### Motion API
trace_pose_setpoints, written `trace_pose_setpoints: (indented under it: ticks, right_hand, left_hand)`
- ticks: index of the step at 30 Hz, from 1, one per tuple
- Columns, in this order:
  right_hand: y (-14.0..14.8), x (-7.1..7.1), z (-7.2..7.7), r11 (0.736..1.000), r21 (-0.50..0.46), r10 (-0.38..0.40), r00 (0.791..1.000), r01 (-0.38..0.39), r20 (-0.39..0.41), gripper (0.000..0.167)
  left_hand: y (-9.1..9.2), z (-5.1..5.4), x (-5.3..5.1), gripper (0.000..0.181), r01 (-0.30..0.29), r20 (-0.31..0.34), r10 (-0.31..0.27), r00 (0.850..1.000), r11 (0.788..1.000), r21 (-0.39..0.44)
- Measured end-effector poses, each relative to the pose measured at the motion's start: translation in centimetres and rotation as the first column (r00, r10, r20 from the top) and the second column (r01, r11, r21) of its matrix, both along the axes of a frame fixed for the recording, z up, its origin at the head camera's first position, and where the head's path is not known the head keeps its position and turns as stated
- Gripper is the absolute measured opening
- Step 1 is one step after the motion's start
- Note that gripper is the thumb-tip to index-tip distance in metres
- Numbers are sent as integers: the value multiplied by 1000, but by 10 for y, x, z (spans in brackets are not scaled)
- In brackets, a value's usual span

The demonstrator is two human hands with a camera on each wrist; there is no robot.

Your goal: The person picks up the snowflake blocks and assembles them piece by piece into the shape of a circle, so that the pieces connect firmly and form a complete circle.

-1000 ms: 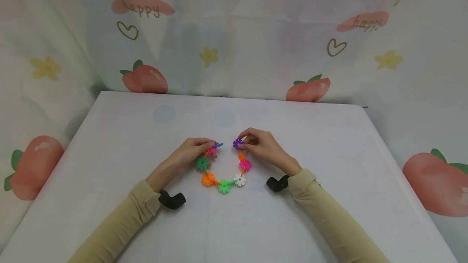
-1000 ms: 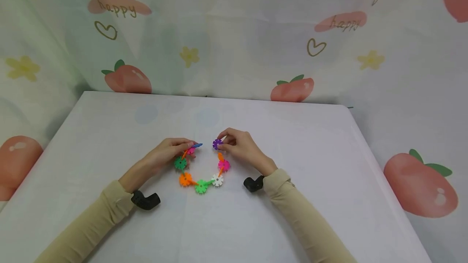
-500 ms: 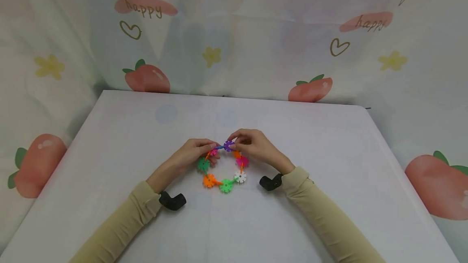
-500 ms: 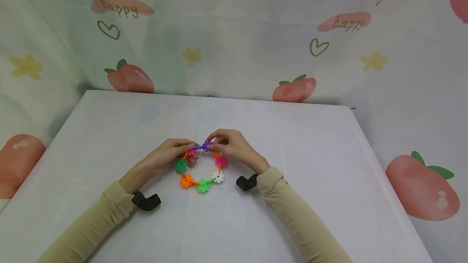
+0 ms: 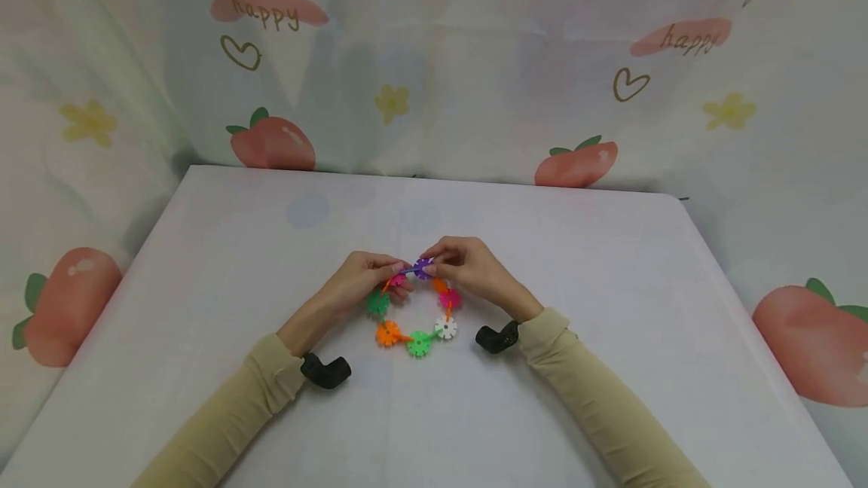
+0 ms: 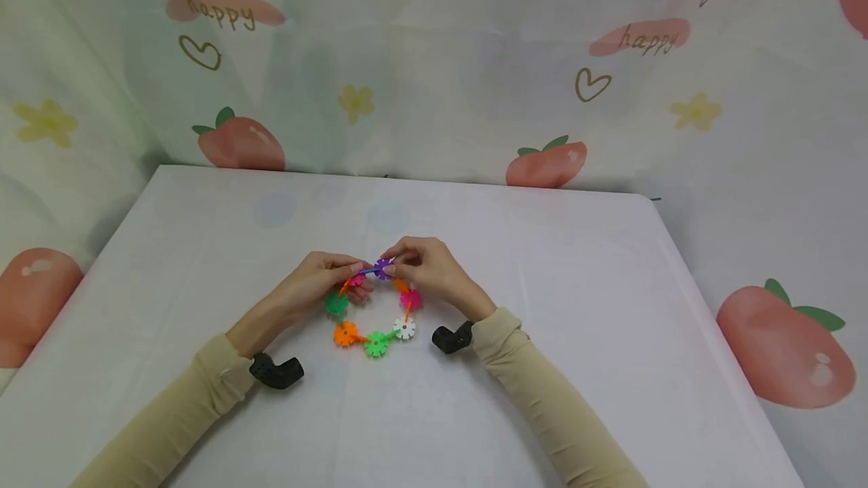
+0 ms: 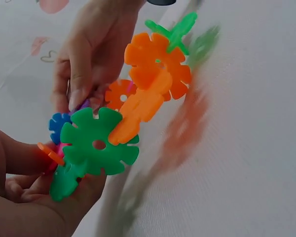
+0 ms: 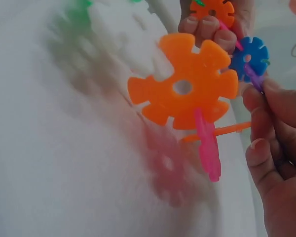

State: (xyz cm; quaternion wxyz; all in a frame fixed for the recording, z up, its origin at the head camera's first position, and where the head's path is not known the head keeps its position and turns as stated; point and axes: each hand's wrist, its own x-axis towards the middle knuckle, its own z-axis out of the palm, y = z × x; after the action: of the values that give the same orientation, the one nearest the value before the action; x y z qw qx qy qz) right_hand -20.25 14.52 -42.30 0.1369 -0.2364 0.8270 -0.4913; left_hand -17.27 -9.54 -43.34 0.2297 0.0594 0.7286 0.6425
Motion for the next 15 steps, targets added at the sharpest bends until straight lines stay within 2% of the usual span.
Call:
trace_pose_setpoints:
  ticks: [5,9,12,15]
  right_hand:
    - [2,0,0,999,49,-4,1000,5,-14,22]
    - [8,5,4,989,147,-25,996,36,-81,25]
    - [13,10,6,978,201,-29,994,50,-107,22]
    - [20,14,4,971,237,-19,996,39,-88,17]
  left_hand:
    - [-1,-2,0,33,-1,11,1,1000,1000,-14]
    - [-4,-1,-2,34,29,-39,-34,999,993,-112]
    - [-6,1,-4,36,13,-102,-40,994,968,-252]
    - [-6,4,-5,36,-10,-138,-43,990,931,-364]
